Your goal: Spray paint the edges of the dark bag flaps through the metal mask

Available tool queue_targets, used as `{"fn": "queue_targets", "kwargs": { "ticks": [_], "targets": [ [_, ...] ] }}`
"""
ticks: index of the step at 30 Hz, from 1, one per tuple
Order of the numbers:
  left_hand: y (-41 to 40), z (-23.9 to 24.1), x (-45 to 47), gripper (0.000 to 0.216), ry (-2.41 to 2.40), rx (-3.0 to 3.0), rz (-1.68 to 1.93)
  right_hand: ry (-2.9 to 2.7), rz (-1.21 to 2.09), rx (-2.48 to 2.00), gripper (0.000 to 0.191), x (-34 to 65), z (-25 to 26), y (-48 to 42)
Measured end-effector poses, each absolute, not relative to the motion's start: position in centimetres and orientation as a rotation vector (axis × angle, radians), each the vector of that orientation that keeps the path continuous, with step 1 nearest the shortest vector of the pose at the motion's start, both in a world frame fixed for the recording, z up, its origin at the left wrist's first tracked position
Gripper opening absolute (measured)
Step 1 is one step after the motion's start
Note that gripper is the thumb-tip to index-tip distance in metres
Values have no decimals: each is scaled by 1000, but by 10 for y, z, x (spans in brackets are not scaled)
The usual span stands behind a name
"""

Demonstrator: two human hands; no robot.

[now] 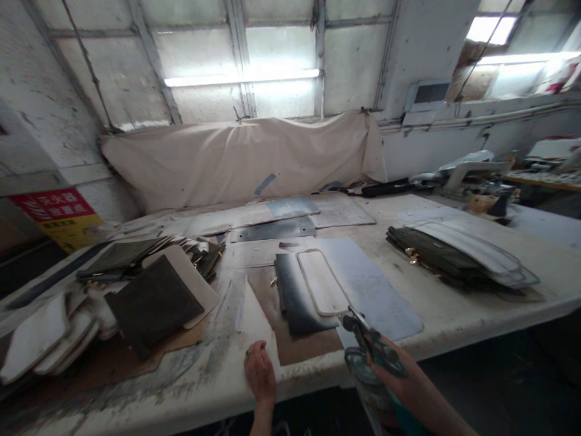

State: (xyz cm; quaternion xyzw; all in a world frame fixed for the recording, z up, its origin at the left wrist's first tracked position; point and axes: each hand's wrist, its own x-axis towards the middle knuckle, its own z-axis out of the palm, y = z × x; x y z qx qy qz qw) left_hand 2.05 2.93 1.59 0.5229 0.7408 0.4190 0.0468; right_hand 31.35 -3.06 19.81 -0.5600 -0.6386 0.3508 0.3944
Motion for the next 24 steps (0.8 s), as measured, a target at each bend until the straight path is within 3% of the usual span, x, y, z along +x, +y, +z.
{"fn": "queue_targets", "kwargs": {
  "ticks": [24],
  "targets": [
    [30, 17, 22, 31, 2252, 1600, 1278, -1461, 832, -1468, 9, 343, 176, -27]
  ]
}}
